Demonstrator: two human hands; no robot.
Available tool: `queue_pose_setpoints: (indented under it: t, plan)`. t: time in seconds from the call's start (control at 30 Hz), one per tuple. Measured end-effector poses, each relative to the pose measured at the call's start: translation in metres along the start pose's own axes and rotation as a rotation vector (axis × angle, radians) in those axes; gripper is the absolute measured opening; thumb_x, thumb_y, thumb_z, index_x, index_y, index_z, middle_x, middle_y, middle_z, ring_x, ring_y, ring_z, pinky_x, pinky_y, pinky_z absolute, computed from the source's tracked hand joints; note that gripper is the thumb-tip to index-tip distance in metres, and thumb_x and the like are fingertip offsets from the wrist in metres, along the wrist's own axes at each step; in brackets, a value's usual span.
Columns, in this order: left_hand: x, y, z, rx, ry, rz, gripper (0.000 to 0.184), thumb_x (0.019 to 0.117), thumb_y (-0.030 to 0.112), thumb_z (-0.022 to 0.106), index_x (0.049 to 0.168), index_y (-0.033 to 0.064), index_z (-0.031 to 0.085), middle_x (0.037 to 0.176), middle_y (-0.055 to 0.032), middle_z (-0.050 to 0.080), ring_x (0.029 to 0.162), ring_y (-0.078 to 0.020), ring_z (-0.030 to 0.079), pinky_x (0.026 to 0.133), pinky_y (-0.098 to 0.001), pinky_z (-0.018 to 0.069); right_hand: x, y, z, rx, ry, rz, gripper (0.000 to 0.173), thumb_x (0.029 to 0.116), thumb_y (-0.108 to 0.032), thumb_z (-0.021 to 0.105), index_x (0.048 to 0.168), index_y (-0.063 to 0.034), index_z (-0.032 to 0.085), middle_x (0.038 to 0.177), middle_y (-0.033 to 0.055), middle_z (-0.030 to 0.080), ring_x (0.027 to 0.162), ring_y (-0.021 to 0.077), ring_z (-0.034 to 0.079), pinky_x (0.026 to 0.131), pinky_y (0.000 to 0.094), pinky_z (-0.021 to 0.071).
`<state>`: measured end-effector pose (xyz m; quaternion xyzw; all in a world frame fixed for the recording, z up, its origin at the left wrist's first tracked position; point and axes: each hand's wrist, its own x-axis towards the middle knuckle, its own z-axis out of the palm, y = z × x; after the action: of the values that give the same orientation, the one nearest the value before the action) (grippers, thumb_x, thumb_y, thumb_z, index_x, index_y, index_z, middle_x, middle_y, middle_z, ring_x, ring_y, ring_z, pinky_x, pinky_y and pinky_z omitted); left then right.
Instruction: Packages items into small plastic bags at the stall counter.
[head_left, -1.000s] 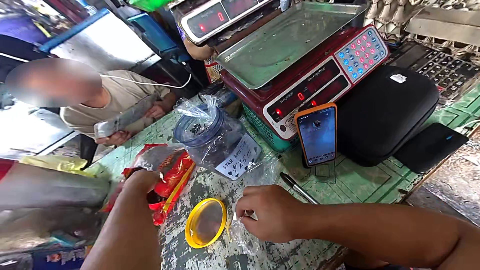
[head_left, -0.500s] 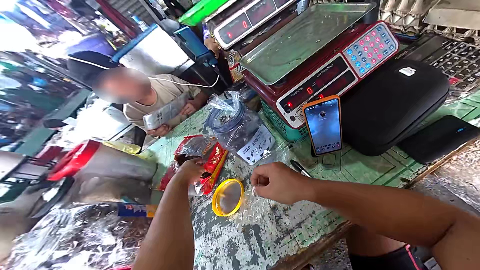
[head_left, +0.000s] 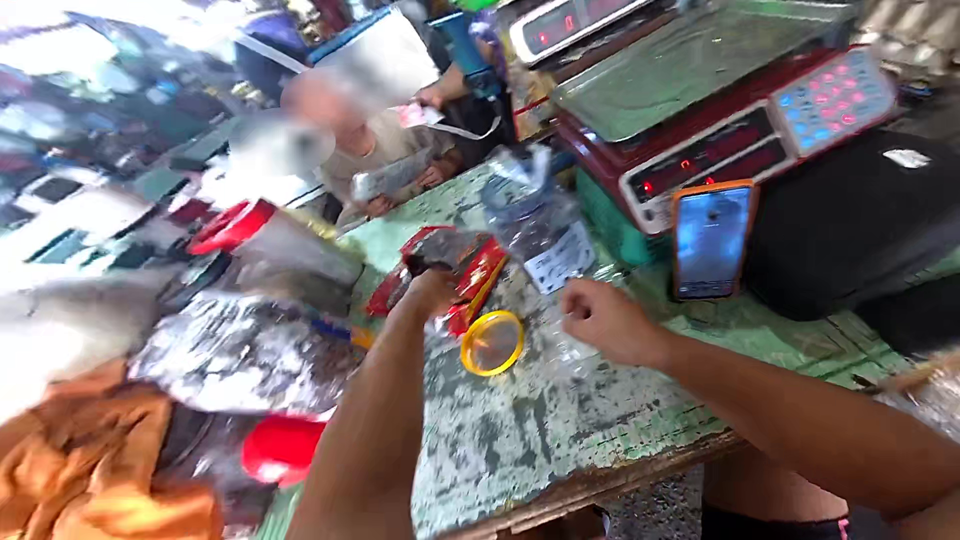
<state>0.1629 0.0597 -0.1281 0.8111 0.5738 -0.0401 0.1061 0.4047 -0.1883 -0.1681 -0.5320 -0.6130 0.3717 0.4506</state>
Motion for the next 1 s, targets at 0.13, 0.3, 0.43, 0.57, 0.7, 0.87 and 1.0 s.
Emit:
queue_pose_setpoints:
  t: [0.13, 0.3, 0.43, 0.57, 0.7, 0.87, 1.0]
  plan:
    - [0.021, -0.031, 0.000, 0.020, 0.076, 0.041, 0.029, 0.0926, 0.016, 0.073, 0.118, 0.0019, 0.073, 0.116, -0.0279, 0.069, 0.113, -0.0475, 0.065, 0.098, -0.0717, 0.0466, 0.005, -0.002, 0.000, -0.043, 0.065, 0.037, 0.013, 0.0942, -0.012, 0.071, 0.102, -0.0040, 0.064, 0.081, 0.0097, 0.063, 0.070, 0.0199, 0.062, 0.064, 0.0404, 0.0539]
    - [0.028, -0.049, -0.018, -0.149, 0.169, -0.013, 0.028, 0.0941, 0.018, 0.072, 0.114, -0.0009, 0.073, 0.114, -0.0278, 0.070, 0.112, -0.0465, 0.065, 0.099, -0.0700, 0.0467, 0.007, -0.002, 0.002, 0.094, 0.056, 0.115, 0.003, 0.0954, -0.008, 0.064, 0.096, -0.0050, 0.064, 0.074, 0.0043, 0.060, 0.061, 0.0117, 0.055, 0.057, 0.0296, 0.0468]
    - [0.020, -0.050, -0.019, -0.172, 0.167, -0.042, 0.028, 0.0931, 0.016, 0.072, 0.117, 0.0000, 0.072, 0.114, -0.0279, 0.070, 0.107, -0.0470, 0.067, 0.095, -0.0707, 0.0495, 0.008, -0.001, 0.002, 0.142, 0.023, 0.098, 0.006, 0.0963, -0.011, 0.065, 0.098, -0.0057, 0.066, 0.074, 0.0015, 0.061, 0.060, 0.0082, 0.054, 0.056, 0.0248, 0.0447]
    - [0.024, -0.055, -0.009, -0.182, 0.246, -0.053, 0.024, 0.0939, 0.015, 0.070, 0.116, 0.0050, 0.074, 0.114, -0.0248, 0.071, 0.110, -0.0449, 0.067, 0.096, -0.0705, 0.0486, 0.009, -0.002, 0.001, 0.135, 0.016, 0.093, 0.006, 0.0962, -0.013, 0.066, 0.099, -0.0071, 0.066, 0.073, -0.0001, 0.059, 0.059, 0.0076, 0.052, 0.055, 0.0237, 0.0430]
    - [0.017, -0.055, -0.009, -0.212, 0.281, -0.050, 0.021, 0.0943, 0.014, 0.070, 0.113, 0.0061, 0.075, 0.114, -0.0229, 0.071, 0.111, -0.0439, 0.066, 0.097, -0.0697, 0.0477, 0.009, -0.001, 0.001, 0.205, 0.035, 0.102, 0.005, 0.0967, -0.011, 0.063, 0.096, -0.0058, 0.064, 0.072, 0.0007, 0.058, 0.058, 0.0077, 0.051, 0.053, 0.0235, 0.0414]
    - [0.010, -0.044, -0.013, -0.256, 0.325, -0.057, 0.023, 0.0956, 0.015, 0.068, 0.116, 0.0071, 0.074, 0.116, -0.0218, 0.071, 0.114, -0.0432, 0.066, 0.099, -0.0688, 0.0477, 0.007, -0.003, 0.002, 0.322, -0.010, 0.113, 0.006, 0.0967, -0.004, 0.058, 0.099, -0.0038, 0.063, 0.076, 0.0013, 0.061, 0.058, 0.0065, 0.054, 0.052, 0.0210, 0.0438]
    - [0.010, -0.043, -0.012, -0.331, 0.325, -0.065, 0.023, 0.0958, 0.015, 0.068, 0.116, 0.0067, 0.074, 0.114, -0.0196, 0.073, 0.109, -0.0390, 0.068, 0.098, -0.0654, 0.0501, 0.008, 0.000, 0.002, 0.280, -0.001, 0.097, 0.003, 0.0967, -0.006, 0.063, 0.099, -0.0040, 0.064, 0.071, 0.0008, 0.058, 0.056, 0.0065, 0.050, 0.052, 0.0216, 0.0408]
